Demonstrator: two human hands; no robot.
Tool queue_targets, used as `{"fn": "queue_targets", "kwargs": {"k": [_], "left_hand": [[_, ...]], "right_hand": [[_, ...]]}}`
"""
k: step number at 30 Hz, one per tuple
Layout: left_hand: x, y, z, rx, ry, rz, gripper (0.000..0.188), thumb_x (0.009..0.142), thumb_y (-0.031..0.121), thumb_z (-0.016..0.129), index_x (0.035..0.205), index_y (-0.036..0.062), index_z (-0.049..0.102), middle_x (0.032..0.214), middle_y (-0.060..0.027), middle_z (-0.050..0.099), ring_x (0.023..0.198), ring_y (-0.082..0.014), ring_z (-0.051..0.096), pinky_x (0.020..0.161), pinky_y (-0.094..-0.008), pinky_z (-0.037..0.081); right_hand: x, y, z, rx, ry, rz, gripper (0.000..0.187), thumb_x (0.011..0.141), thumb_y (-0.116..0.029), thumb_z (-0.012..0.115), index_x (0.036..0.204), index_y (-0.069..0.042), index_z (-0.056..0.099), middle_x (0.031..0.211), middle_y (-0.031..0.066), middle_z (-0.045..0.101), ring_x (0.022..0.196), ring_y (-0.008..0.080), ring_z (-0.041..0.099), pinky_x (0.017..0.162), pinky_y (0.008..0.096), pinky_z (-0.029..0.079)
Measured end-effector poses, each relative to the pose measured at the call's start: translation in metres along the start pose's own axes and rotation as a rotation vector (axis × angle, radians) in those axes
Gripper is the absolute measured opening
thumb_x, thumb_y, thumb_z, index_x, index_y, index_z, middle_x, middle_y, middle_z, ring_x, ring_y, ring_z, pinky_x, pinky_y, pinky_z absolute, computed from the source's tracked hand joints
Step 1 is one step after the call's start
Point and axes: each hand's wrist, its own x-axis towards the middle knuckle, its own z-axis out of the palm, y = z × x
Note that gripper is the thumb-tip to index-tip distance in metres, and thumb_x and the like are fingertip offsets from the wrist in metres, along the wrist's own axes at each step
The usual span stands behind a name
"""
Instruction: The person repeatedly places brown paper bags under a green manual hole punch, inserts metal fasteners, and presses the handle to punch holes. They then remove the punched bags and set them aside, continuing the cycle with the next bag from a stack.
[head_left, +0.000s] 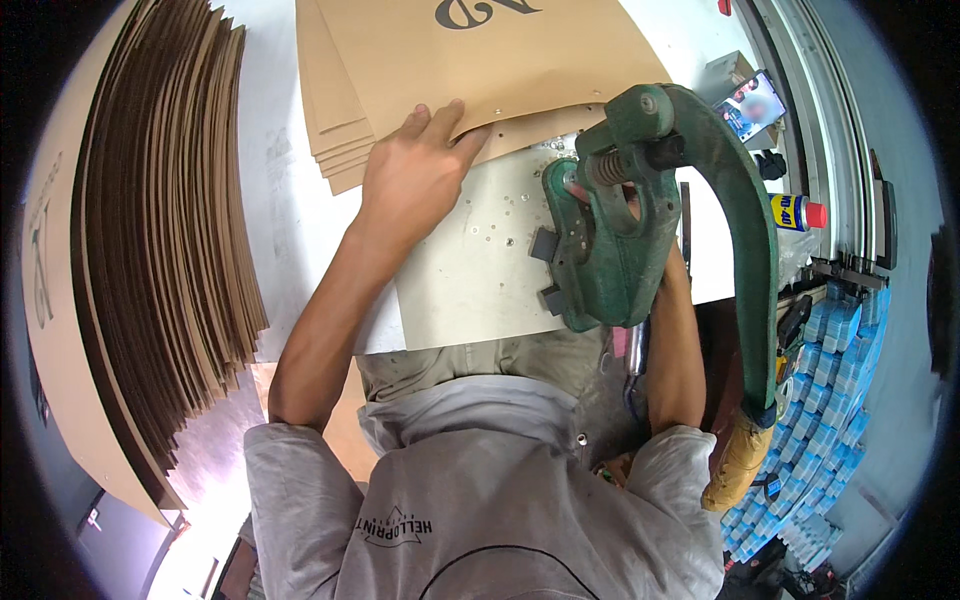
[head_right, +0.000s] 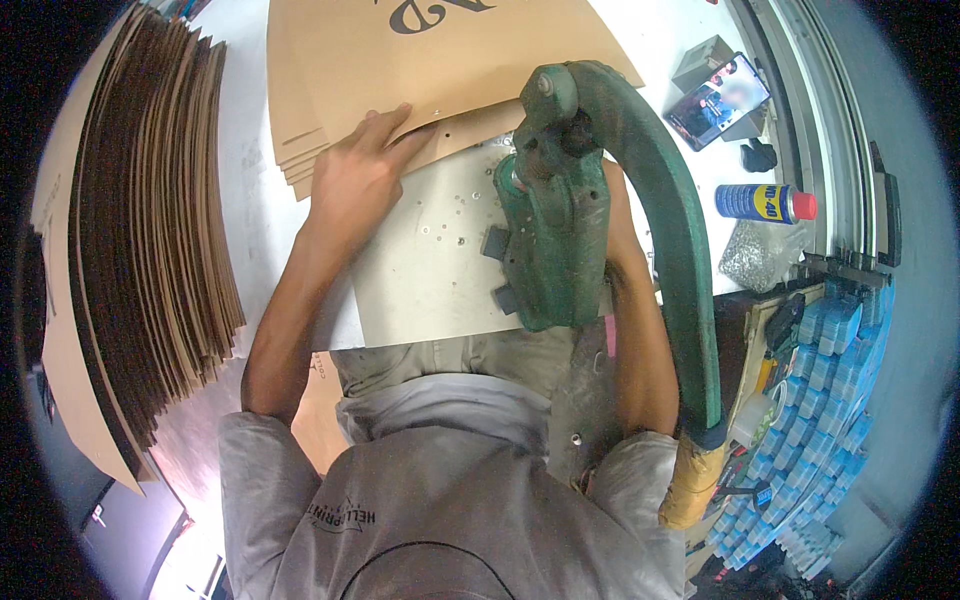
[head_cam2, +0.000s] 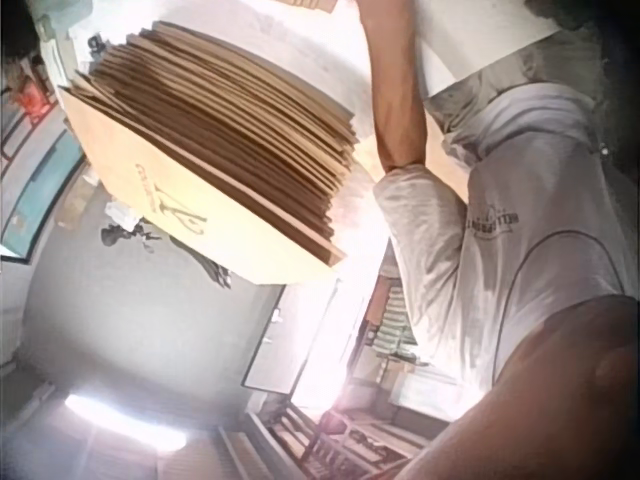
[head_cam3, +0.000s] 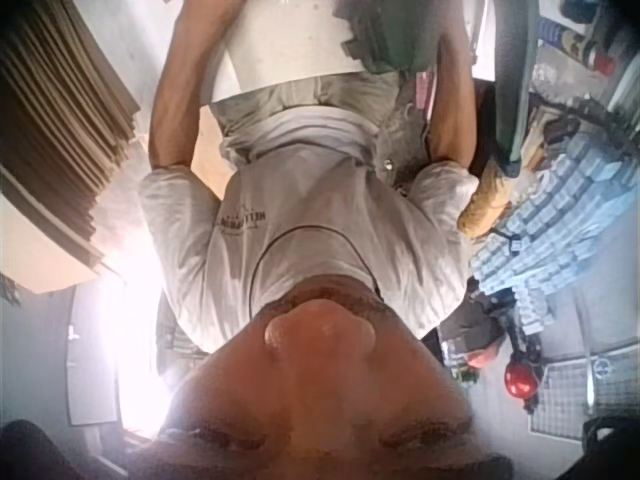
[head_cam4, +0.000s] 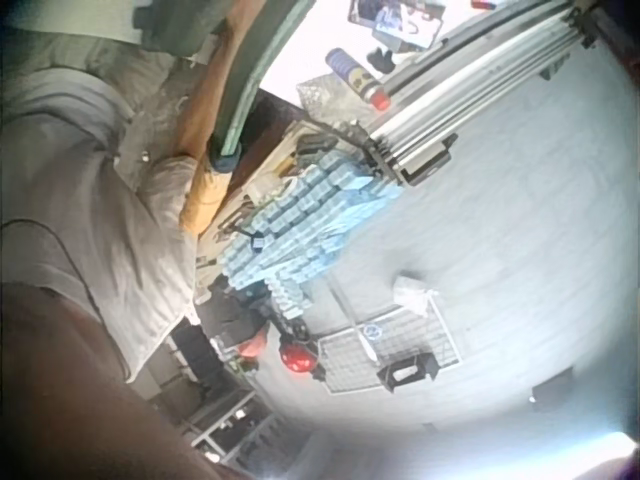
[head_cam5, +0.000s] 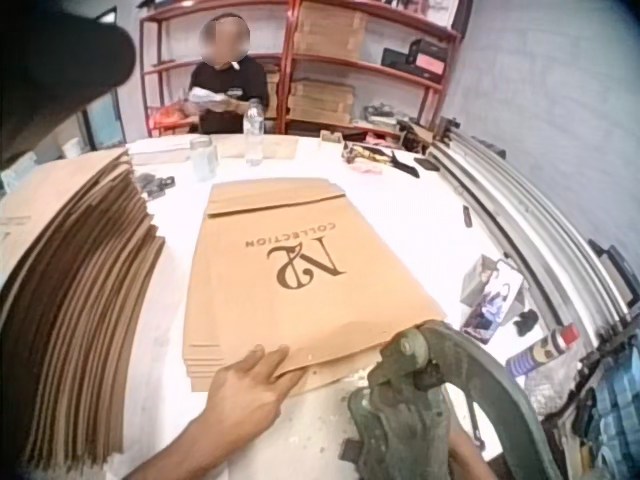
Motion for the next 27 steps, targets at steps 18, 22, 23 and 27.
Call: {"fn": "queue_targets", "kwargs": {"k": [18,22,23,27], "left_hand": [[0.026,0.079,-0.001,-0.442,0.037,-0.090,0.019,0.081,0.018,0.079,0.098,0.0084,0.079,0.095,-0.0102,0.064,0.092,-0.0295,0.064,0.078,-0.0410,0.055],[0.025,0.083,0.002,-0.399,0.030,-0.117,0.018,0.081,0.021,0.080,0.094,0.0085,0.080,0.096,-0.0101,0.064,0.091,-0.0291,0.062,0.080,-0.0404,0.054],[0.028,0.082,0.005,-0.374,0.042,-0.106,0.018,0.081,0.022,0.080,0.094,0.0083,0.080,0.097,-0.0101,0.064,0.091,-0.0292,0.062,0.080,-0.0402,0.054],[0.028,0.079,0.008,-0.369,0.073,-0.062,0.019,0.082,0.023,0.080,0.094,0.0081,0.081,0.097,-0.0104,0.064,0.096,-0.0301,0.059,0.083,-0.0407,0.053]], "right_hand": [[-0.004,-0.013,0.003,0.362,0.115,0.147,0.031,0.106,-0.022,0.051,0.119,-0.001,0.069,0.101,0.0089,0.075,0.083,0.0170,0.071,0.071,0.0310,0.060],[-0.008,-0.026,0.013,0.421,0.153,0.131,0.026,0.101,-0.018,0.057,0.110,0.001,0.074,0.094,0.0087,0.075,0.077,0.0133,0.070,0.065,0.0291,0.057],[-0.005,-0.017,0.011,0.376,0.139,0.083,0.025,0.099,-0.017,0.059,0.108,0.002,0.074,0.093,0.0092,0.075,0.076,0.0130,0.070,0.064,0.0288,0.057],[-0.005,0.009,0.001,0.411,0.056,0.041,0.021,0.093,-0.012,0.067,0.102,0.005,0.075,0.091,0.0108,0.075,0.073,0.0128,0.069,0.061,0.0290,0.055]]}}
